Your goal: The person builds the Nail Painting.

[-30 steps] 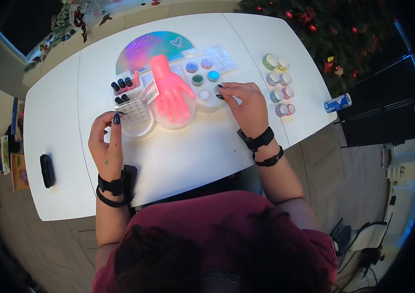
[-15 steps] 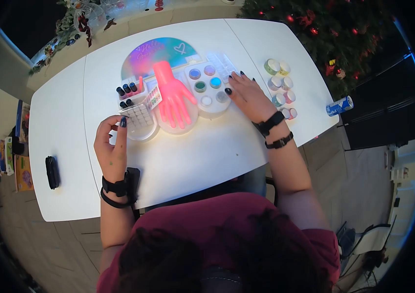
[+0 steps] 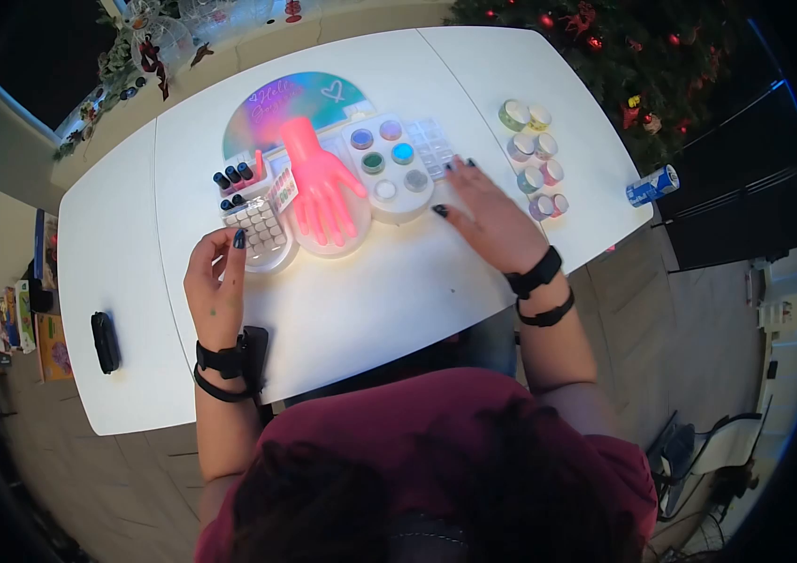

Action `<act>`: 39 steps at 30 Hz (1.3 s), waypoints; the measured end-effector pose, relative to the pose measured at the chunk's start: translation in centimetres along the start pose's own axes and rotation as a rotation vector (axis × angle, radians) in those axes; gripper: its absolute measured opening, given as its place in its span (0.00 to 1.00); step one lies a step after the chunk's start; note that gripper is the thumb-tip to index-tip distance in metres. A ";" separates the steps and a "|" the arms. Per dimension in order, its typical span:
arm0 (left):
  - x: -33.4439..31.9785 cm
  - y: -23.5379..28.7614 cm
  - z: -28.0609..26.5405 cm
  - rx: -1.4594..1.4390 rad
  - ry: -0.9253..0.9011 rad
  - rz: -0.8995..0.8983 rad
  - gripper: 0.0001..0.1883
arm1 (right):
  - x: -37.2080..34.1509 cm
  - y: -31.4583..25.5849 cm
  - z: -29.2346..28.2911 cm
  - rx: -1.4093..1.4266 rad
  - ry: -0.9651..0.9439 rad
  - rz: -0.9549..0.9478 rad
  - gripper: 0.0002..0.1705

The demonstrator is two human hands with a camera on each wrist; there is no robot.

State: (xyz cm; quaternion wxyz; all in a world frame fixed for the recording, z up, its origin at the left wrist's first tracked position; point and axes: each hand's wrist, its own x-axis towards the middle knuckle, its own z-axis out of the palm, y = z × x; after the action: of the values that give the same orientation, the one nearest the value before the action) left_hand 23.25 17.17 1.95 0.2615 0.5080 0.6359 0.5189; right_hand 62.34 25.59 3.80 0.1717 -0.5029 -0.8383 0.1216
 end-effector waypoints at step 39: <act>-2.7 5.1 21.9 -1.043 -1.159 -0.638 0.31 | 10.6 19.9 -9.2 -0.285 -0.055 0.295 0.33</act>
State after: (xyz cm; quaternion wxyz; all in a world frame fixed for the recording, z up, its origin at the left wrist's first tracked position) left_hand 44.97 23.05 -0.98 0.8817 0.3042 0.1929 0.3046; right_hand 77.50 44.52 6.47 0.0565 -0.6361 -0.7686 0.0394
